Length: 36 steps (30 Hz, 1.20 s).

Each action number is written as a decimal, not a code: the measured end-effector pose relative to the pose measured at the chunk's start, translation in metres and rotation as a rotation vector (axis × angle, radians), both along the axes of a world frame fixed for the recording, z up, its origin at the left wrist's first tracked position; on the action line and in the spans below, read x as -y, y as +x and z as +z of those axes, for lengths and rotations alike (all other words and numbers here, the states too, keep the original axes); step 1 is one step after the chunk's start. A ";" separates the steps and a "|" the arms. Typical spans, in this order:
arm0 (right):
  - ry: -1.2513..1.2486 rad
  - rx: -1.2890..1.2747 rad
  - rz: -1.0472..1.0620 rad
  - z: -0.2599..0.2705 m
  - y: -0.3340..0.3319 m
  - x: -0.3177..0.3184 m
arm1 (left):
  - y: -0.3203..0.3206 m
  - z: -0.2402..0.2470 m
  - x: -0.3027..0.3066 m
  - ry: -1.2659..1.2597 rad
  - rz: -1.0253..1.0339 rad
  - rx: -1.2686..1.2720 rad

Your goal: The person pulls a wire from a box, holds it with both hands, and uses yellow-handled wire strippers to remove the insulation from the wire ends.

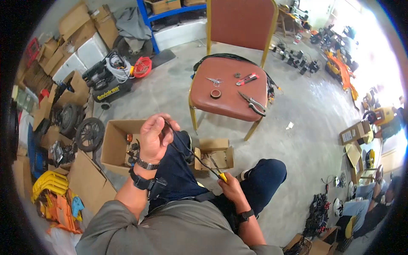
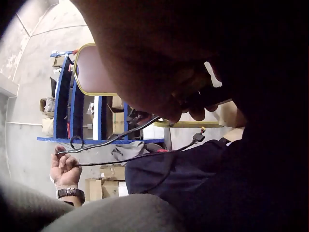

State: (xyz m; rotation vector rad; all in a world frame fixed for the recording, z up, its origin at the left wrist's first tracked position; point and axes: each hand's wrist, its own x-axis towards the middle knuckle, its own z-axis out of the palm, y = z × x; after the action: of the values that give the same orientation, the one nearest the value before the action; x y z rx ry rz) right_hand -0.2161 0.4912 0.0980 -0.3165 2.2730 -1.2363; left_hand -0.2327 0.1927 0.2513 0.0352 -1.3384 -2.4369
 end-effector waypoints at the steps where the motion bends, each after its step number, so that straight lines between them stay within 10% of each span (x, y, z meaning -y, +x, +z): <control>1: -0.010 -0.006 -0.003 -0.003 0.001 -0.001 | 0.002 0.002 -0.001 -0.010 -0.013 -0.004; 36: 0.004 0.021 -0.104 -0.005 -0.003 -0.011 | -0.014 -0.002 0.008 0.059 -0.071 0.121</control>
State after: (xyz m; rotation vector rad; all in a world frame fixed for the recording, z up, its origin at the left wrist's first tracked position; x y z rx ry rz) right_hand -0.2188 0.5017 0.0927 -0.1854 2.2989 -1.2803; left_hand -0.2465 0.1844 0.2488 0.1544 -1.3393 -2.5697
